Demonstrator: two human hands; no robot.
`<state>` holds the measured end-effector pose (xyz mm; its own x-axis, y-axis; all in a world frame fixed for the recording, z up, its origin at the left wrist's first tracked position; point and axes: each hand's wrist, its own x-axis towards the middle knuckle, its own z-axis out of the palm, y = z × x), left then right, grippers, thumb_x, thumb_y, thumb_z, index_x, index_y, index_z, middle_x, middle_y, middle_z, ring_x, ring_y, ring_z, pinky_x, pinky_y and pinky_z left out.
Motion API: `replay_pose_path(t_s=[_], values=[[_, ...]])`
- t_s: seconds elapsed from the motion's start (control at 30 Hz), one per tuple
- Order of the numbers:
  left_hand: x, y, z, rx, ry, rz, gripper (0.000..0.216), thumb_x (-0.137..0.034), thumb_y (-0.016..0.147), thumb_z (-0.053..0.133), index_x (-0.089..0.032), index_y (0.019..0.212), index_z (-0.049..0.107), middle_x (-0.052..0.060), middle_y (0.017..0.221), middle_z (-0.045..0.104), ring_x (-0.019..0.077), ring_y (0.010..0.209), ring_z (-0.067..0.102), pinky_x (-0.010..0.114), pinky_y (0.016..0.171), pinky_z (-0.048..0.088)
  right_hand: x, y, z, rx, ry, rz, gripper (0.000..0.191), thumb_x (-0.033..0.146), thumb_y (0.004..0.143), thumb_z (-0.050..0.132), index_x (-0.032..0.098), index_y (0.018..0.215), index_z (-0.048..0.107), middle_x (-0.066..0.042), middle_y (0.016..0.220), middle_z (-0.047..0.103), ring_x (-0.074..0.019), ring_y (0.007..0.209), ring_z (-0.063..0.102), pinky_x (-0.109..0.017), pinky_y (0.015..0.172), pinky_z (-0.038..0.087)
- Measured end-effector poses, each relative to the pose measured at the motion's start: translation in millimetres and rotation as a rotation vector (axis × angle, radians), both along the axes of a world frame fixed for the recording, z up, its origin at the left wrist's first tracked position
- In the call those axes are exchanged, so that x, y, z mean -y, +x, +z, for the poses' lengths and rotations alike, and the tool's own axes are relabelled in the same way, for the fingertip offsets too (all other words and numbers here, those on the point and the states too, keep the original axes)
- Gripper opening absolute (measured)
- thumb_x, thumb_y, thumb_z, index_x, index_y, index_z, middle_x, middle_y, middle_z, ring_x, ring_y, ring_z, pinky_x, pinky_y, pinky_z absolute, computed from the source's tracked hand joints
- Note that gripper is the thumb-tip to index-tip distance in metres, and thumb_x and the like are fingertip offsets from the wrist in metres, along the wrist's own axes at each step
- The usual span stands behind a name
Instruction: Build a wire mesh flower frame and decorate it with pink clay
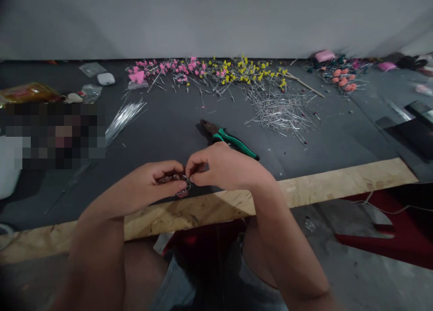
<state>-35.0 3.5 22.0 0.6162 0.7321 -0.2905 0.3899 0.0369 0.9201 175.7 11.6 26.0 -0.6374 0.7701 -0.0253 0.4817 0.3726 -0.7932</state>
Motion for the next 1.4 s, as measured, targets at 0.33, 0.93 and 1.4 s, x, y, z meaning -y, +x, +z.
replay_pose_path(t_s=[0.33, 0.93, 1.4], values=[[-4, 8, -9.4, 0.089, 0.138, 0.283, 0.013, -0.031, 0.084, 0.061, -0.019, 0.081, 0.065, 0.000, 0.076, 0.067, 0.0130, 0.067, 0.065, 0.025, 0.066, 0.049, 4, -10, 11.0, -0.501, 0.234, -0.592, 0.010, 0.015, 0.078, 0.063, 0.024, 0.080, 0.065, 0.001, 0.092, 0.067, -0.0173, 0.096, 0.061, -0.037, 0.096, 0.038], [6, 23, -12.2, 0.590, -0.005, 0.342, 0.008, -0.027, 0.089, 0.057, -0.019, 0.088, 0.056, 0.003, 0.086, 0.067, 0.0113, 0.063, 0.063, 0.026, 0.058, 0.055, 6, -29, -3.1, -0.803, -0.507, -0.421, 0.013, 0.028, 0.081, 0.063, 0.019, 0.073, 0.062, 0.004, 0.062, 0.055, -0.0091, 0.056, 0.053, -0.025, 0.058, 0.044], [13, 25, -7.0, 0.285, 0.192, 0.457, 0.013, -0.029, 0.088, 0.055, -0.019, 0.089, 0.065, 0.000, 0.066, 0.063, 0.0093, 0.052, 0.051, 0.021, 0.049, 0.042, 5, -30, -7.5, -0.862, -0.512, -0.456, 0.012, 0.024, 0.080, 0.061, 0.019, 0.069, 0.062, 0.003, 0.063, 0.050, -0.0095, 0.062, 0.047, -0.024, 0.060, 0.042]])
